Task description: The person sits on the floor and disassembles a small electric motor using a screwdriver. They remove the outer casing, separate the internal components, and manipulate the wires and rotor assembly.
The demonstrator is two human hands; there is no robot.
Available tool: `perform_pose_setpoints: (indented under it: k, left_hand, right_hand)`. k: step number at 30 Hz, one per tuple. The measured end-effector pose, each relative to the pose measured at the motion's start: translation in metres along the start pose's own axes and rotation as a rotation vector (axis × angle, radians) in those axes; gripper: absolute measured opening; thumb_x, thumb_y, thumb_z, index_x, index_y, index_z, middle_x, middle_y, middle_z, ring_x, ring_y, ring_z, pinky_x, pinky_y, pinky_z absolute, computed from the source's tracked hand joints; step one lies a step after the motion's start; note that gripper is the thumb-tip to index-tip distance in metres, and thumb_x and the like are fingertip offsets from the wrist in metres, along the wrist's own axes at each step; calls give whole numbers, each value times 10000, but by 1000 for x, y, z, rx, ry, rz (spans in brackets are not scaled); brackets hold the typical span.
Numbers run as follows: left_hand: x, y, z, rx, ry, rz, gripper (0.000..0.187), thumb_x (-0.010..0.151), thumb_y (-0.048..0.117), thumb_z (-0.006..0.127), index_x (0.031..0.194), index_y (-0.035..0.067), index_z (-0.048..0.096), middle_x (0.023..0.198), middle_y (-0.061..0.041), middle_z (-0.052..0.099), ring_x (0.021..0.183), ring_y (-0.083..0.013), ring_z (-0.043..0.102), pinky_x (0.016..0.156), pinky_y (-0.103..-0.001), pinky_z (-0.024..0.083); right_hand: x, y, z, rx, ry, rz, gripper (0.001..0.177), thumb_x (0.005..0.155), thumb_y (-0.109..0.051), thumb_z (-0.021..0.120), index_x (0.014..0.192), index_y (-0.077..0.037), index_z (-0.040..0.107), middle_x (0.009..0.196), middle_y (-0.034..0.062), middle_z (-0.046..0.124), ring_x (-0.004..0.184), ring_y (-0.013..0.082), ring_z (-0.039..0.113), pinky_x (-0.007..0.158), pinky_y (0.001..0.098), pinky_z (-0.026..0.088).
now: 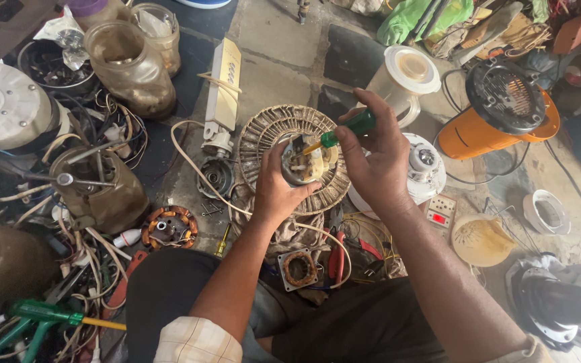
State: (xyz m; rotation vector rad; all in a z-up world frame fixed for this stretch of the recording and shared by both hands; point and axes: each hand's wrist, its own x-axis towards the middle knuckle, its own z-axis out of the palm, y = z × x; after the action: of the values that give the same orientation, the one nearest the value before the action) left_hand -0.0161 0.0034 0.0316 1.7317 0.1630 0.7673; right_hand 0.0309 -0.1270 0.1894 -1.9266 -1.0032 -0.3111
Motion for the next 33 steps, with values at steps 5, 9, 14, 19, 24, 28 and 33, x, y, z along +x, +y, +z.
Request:
perform_pose_setpoints:
  k: [5,9,14,19,24,28,33]
  left_hand:
    - [0,-2,0,9,-5,10,944,604,216,999,1382,37,494,1300,-172,560,1200,-343,638,988,-432,558]
    - [-1,-2,0,18,7,44,954,602,222,1001,1388,32,494,1312,-179,553,1213,-350,629,995,-435,558]
    - [0,-1,-1,17,8,52,915,604,198,996,1379,55,531,1296,-166,579,1218,-347,633,1003,-438,559]
    - [-1,-2,-2,23,24,91,958,582,209,996,1383,47,496,1330,-206,516,1238,-369,599,1019,-441,551]
    - [-8,-22,5,-67,60,161,968,677,231,980,1441,79,405,1428,-198,483,1340,-361,564,1095,-449,532]
    - [-9,-37,2,-75,-20,124,757,765,250,877,1380,118,455,1488,-238,436,1366,-377,519,1111,-456,480]
    - [-6,-47,-2,-217,-44,41,408,908,143,597,1309,69,590,1540,-246,422,1415,-379,485,1180,-466,416]
  right_hand:
    - [4,-14,3,-149,44,33,497,969,-80,775,1406,-40,541,1079,105,712,963,150,746,832,293,643]
    - [18,-23,-5,-349,-53,206,419,883,-175,870,1197,-41,627,942,103,754,820,154,770,737,311,618]
    - [51,-35,-26,-133,-461,-66,211,964,-100,713,1140,-27,622,1049,112,746,967,192,785,847,331,647]
    - [66,-58,-27,-702,-526,-84,227,1018,-285,663,1139,-95,690,974,137,743,875,335,745,791,452,589]
    - [72,-62,-23,-818,-624,-32,361,994,-409,714,1126,-77,664,901,145,748,843,357,724,742,500,562]
    - [75,-65,-28,-470,-646,-142,322,942,-324,670,1147,-76,651,1004,137,735,860,293,749,739,428,600]
    - [74,-66,-29,-436,-625,-209,277,976,-285,682,1186,-103,673,1045,107,758,891,256,779,762,395,619]
